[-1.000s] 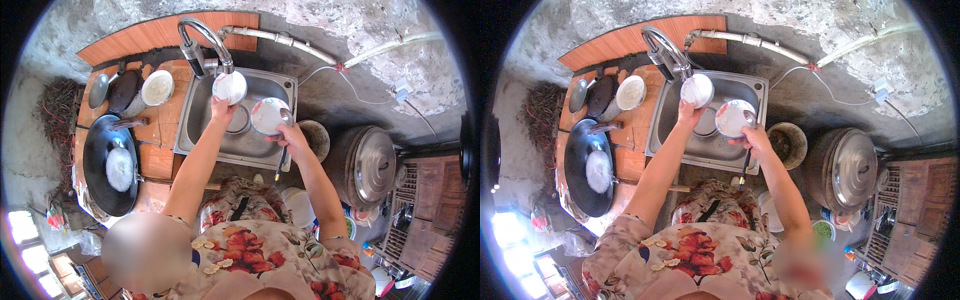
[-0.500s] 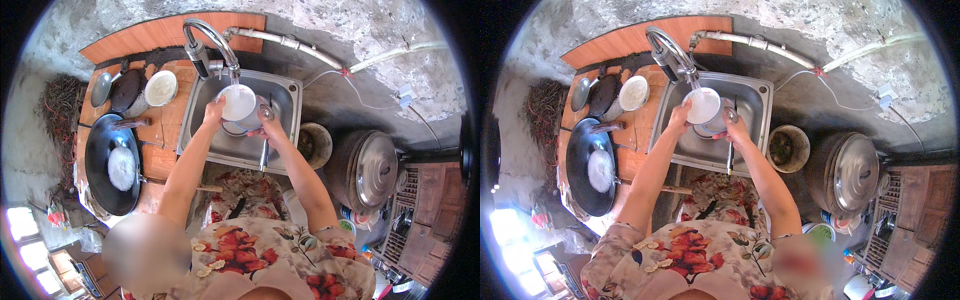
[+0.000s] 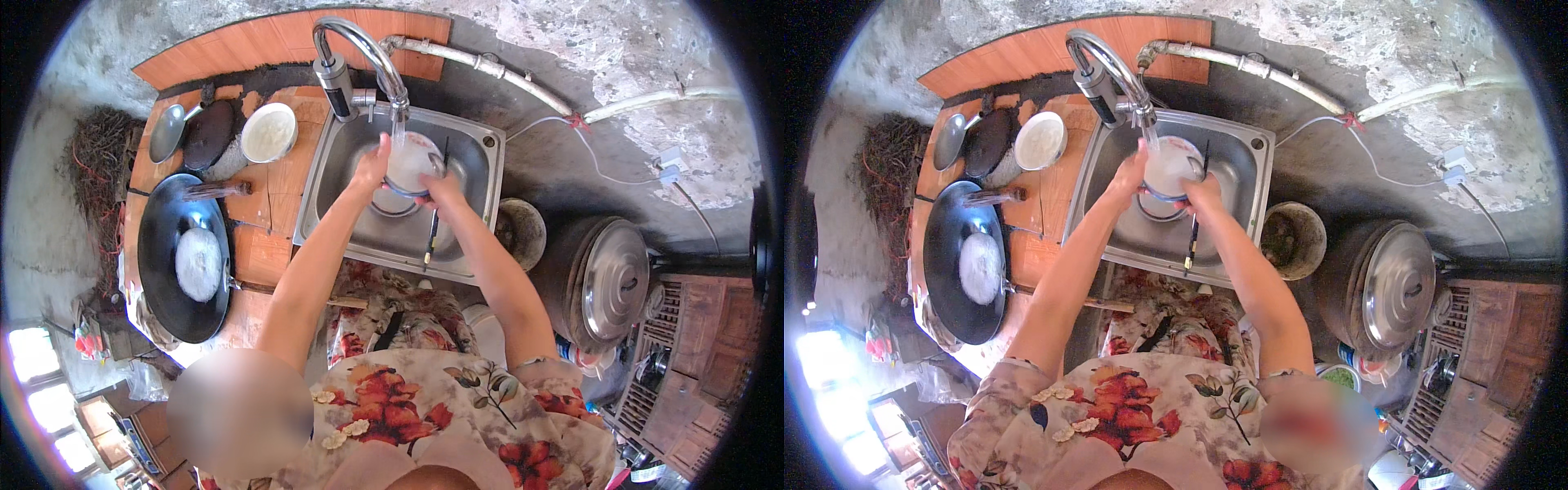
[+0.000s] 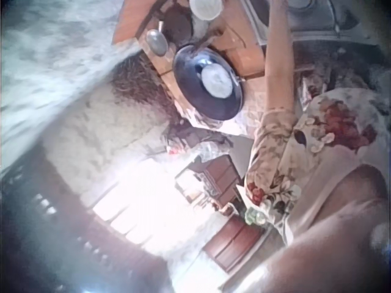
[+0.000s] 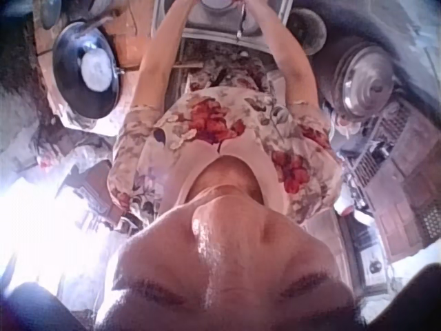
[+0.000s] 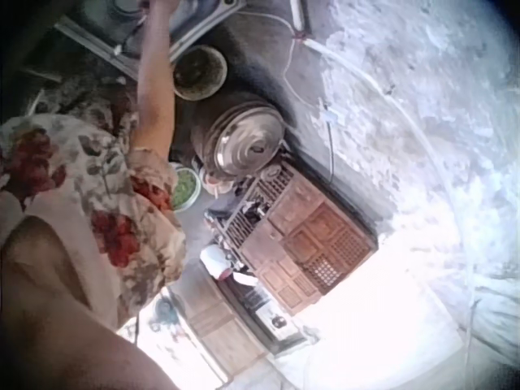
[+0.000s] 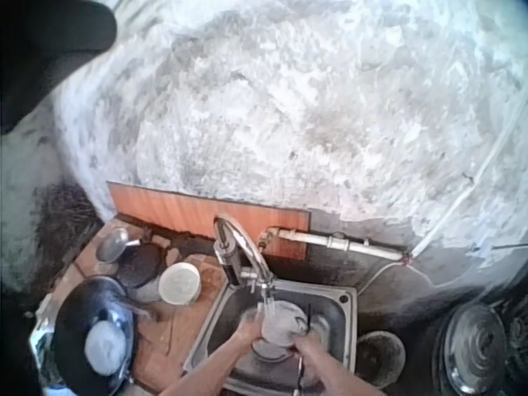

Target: The person washes bowls and a small pot at a sink using a cloth, places them in a wooden cabinet, and then washes a large wok with a scrubber.

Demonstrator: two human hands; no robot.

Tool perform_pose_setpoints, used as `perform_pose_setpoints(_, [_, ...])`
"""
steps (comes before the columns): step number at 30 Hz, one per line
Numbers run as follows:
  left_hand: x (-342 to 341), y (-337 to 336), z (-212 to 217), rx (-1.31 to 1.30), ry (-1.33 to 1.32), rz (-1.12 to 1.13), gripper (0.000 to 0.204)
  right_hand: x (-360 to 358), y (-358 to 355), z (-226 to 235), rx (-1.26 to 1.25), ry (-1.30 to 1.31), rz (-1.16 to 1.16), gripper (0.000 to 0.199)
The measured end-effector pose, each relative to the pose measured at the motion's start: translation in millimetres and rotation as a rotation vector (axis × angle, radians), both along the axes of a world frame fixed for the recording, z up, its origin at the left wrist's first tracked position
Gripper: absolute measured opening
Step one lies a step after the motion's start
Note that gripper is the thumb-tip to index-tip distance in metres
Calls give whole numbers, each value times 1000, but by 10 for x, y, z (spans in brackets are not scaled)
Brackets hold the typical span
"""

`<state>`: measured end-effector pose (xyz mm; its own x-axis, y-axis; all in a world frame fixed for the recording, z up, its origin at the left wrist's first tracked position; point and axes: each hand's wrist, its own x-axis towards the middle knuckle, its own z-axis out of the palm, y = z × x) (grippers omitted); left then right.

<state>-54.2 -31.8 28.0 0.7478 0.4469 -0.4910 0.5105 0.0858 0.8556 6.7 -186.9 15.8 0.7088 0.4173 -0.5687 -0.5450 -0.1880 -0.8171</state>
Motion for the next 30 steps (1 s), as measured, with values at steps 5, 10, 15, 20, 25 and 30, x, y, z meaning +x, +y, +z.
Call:
perform_pose_setpoints(5, [-29, 286, -670, -741, -248, 352, 77, 346, 71, 28, -20, 135, 34, 23])
perform_pose_setpoints(10, [-199, -99, -1443, 753, 461, -33, 64, 349, 62, 630, -360, -360, 251, 40])
perform_pose_setpoints(15, [-103, -207, -1197, 954, 505, -272, 61, 464, -395, 676, -458, -263, 210, 49])
perform_pose_setpoints(20, [31, 123, -1522, 1084, 561, -391, 43, 422, -801, 527, -327, -69, 120, 40])
perform_pose_setpoints(25, [85, 115, -1337, 1155, 379, -524, 43, 365, -1044, 438, -184, 7, 23, 38])
perform_pose_setpoints(30, [10, -21, -632, 1103, 355, -415, 49, 246, -1134, 407, -156, 56, -18, 38])
